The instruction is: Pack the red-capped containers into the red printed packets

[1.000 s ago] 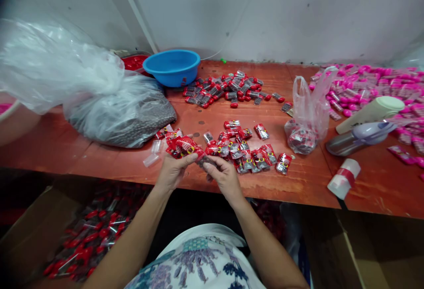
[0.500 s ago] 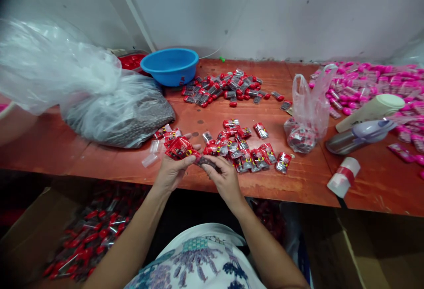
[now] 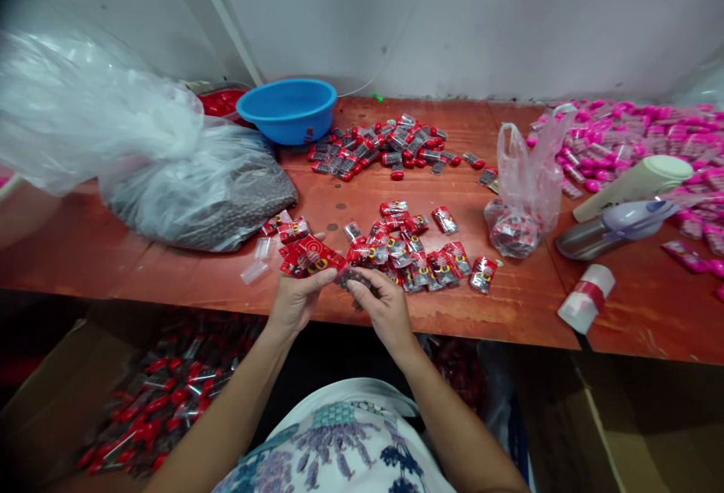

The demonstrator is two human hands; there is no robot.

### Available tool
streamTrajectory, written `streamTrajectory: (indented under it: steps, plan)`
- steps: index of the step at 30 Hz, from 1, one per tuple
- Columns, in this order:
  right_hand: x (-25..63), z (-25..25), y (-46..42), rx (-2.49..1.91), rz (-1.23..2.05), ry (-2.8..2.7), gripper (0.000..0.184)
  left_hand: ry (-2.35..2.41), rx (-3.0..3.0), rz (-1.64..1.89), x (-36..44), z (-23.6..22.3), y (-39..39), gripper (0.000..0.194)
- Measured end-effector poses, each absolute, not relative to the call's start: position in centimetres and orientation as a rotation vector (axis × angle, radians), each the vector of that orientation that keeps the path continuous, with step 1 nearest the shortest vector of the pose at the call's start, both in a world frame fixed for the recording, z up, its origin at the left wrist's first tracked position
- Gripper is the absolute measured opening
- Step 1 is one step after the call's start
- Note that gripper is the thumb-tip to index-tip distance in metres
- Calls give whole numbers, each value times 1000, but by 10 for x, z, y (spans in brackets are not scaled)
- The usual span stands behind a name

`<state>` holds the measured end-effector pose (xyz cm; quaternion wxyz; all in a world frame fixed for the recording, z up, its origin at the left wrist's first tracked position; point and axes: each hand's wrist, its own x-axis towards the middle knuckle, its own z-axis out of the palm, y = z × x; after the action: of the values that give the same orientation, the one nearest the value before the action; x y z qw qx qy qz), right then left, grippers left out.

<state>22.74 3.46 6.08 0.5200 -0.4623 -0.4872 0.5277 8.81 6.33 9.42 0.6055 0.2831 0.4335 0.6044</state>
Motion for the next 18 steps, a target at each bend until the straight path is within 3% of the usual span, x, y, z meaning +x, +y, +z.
streamTrajectory:
  steps: [3, 8, 12, 18]
  plan:
    - [227, 61, 34, -1140, 1109, -1292, 25, 1068, 722, 1396, 89, 93, 63, 23]
    - [215, 55, 32, -1150, 1164, -1145, 24, 1107, 795, 1321, 91, 86, 59, 22]
    - [209, 48, 36, -1051, 1304, -898, 27, 1057, 761, 1323, 93, 82, 56, 25]
    - [227, 47, 41, -1000, 1439, -1215, 45, 1102, 680, 1420, 88, 84, 61, 47]
